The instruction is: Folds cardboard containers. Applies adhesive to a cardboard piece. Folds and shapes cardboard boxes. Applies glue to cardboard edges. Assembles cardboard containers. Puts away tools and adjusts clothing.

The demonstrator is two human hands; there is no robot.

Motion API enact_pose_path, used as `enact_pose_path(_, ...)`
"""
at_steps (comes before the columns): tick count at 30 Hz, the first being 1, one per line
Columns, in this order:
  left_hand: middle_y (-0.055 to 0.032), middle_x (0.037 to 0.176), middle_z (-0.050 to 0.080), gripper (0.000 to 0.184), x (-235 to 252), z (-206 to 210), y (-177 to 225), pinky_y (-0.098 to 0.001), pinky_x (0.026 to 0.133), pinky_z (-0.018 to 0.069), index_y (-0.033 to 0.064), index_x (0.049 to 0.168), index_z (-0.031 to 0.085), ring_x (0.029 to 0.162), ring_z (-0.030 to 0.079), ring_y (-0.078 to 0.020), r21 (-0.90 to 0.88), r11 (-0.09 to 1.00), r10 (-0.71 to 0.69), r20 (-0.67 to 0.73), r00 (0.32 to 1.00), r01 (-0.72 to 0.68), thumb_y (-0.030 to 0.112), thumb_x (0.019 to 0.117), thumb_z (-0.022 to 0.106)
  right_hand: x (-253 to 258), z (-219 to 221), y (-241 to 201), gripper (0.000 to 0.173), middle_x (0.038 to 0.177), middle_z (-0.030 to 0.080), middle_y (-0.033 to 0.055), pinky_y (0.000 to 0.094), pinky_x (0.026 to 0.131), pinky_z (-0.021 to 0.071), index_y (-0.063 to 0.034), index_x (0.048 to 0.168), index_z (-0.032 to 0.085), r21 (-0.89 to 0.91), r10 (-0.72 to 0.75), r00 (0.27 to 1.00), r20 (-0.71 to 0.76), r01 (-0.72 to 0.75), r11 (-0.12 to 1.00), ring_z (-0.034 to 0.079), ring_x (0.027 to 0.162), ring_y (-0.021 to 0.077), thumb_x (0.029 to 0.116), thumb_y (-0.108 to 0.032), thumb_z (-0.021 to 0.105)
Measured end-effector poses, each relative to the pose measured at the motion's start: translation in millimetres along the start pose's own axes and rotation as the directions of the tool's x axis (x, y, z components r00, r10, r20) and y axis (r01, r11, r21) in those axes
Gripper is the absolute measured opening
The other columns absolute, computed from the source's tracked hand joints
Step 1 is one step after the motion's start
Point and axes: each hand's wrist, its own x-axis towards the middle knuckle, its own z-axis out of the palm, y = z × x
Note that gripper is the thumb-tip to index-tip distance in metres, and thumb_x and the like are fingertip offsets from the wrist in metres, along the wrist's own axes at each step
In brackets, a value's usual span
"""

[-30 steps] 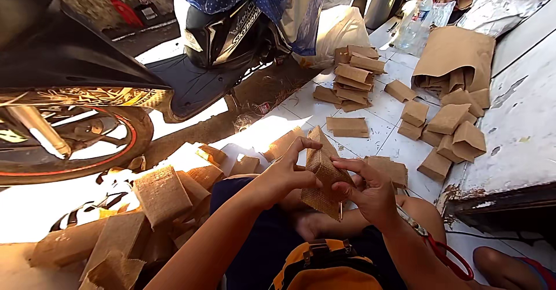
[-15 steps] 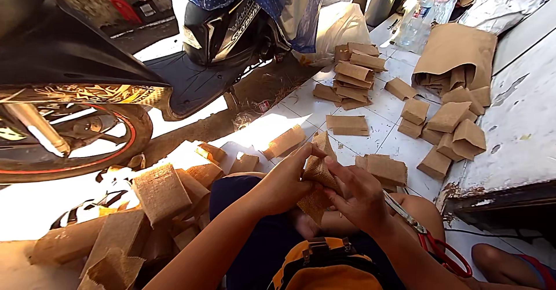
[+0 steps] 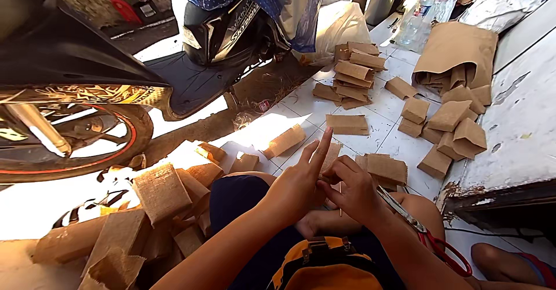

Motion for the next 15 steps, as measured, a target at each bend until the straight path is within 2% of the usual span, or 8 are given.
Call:
enact_pose_path(3, -0.0169, 0.158, 0.032, 0.110, -1, 3, 2, -0.0383, 0.069, 0.0580, 0.0267, 0.165, -0.007, 0.079, 0.068, -0.0215, 0.068, 0.997, 0.027, -0.008, 1.000, -0.026, 0.004, 0.0902, 0.070, 5, -9, -2, 0.037, 0.097, 0.064, 0.0109, 0.0283, 0.066, 0.0575, -0.0050, 0.123, 0.070, -0.007, 0.124, 0.970, 0.208, -0.125, 0.992, 0.064, 0.073, 0.0148, 0.0941, -0.028, 0.069)
enact_pose_path(4, -0.0181, 0.158, 0.032, 0.110, -1, 5, 1, -0.0381, 0.068, 0.0579, 0.0266, 0.165, -0.007, 0.076, 0.068, -0.0213, 0.084, 0.996, 0.043, -0.018, 0.999, -0.041, 0.004, 0.0900, 0.071, 7, -11, -1, 0.039, 0.096, 0.064, 0.0106, 0.0303, 0.067, 0.0560, -0.0068, 0.126, 0.070, 0.010, 0.158, 0.945, 0.286, -0.168, 0.986, 0.063, 0.074, 0.0157, 0.0950, -0.029, 0.067)
enact_pose_path(6, -0.0172, 0.155, 0.036, 0.109, -1, 6, -3, -0.0367, 0.069, 0.0580, 0.0276, 0.165, -0.006, 0.076, 0.067, -0.0188, 0.049, 0.997, 0.064, -0.018, 0.998, -0.063, 0.007, 0.0910, 0.072, 10, -12, 5, 0.032, 0.094, 0.063, 0.0072, 0.0265, 0.068, 0.0530, -0.0095, 0.120, 0.073, 0.090, 0.216, 0.887, 0.408, -0.275, 0.957, 0.060, 0.075, 0.0115, 0.0960, -0.030, 0.065)
enact_pose_path(8, -0.0089, 0.153, 0.041, 0.113, -1, -2, -13, -0.0352, 0.075, 0.0603, 0.0319, 0.164, -0.004, 0.083, 0.069, -0.0146, -0.126, 0.990, 0.064, 0.015, 0.998, -0.062, 0.009, 0.0878, 0.076, 10, -11, 14, 0.029, 0.089, 0.062, 0.0040, 0.0208, 0.063, 0.0546, -0.0084, 0.116, 0.073, 0.214, 0.261, 0.843, 0.471, -0.396, 0.893, 0.061, 0.071, 0.0062, 0.0956, -0.028, 0.067)
enact_pose_path(10, -0.0023, 0.150, 0.049, 0.123, -4, -17, -35, -0.0361, 0.084, 0.0614, 0.0348, 0.163, -0.003, 0.098, 0.071, -0.0144, -0.373, 0.927, 0.061, 0.037, 0.997, -0.043, 0.012, 0.0789, 0.083, 9, -13, 21, 0.028, 0.088, 0.064, 0.0033, 0.0213, 0.059, 0.0569, -0.0060, 0.117, 0.071, 0.319, 0.332, 0.798, 0.503, -0.529, 0.787, 0.063, 0.067, 0.0058, 0.0953, -0.024, 0.069)
enact_pose_path(12, 0.0028, 0.148, 0.052, 0.127, -12, -26, -60, -0.0361, 0.094, 0.0585, 0.0370, 0.163, -0.003, 0.118, 0.065, -0.0147, -0.506, 0.862, 0.040, 0.010, 0.999, -0.029, 0.026, 0.0739, 0.087, 7, -17, 25, 0.024, 0.083, 0.066, 0.0016, 0.0228, 0.055, 0.0587, -0.0059, 0.114, 0.070, 0.417, 0.397, 0.762, 0.512, -0.625, 0.660, 0.065, 0.061, 0.0070, 0.0942, -0.020, 0.072)
enact_pose_path(13, 0.0030, 0.148, 0.052, 0.125, -15, -22, -70, -0.0378, 0.097, 0.0563, 0.0366, 0.164, 0.000, 0.126, 0.060, -0.0159, -0.565, 0.825, 0.013, -0.011, 1.000, -0.017, 0.032, 0.0722, 0.086, 7, -18, 26, 0.022, 0.080, 0.066, 0.0007, 0.0233, 0.054, 0.0591, -0.0059, 0.112, 0.069, 0.465, 0.408, 0.752, 0.517, -0.647, 0.604, 0.065, 0.059, 0.0078, 0.0940, -0.018, 0.072)
enact_pose_path(15, 0.0028, 0.148, 0.052, 0.109, -20, 2, -84, -0.0399, 0.102, 0.0511, 0.0300, 0.162, 0.019, 0.132, 0.053, -0.0157, -0.675, 0.737, -0.020, -0.049, 0.999, -0.018, 0.039, 0.0744, 0.083, 7, -18, 25, 0.016, 0.079, 0.068, -0.0002, 0.0236, 0.053, 0.0595, -0.0059, 0.107, 0.068, 0.548, 0.403, 0.753, 0.520, -0.656, 0.519, 0.066, 0.057, 0.0085, 0.0944, -0.015, 0.071)
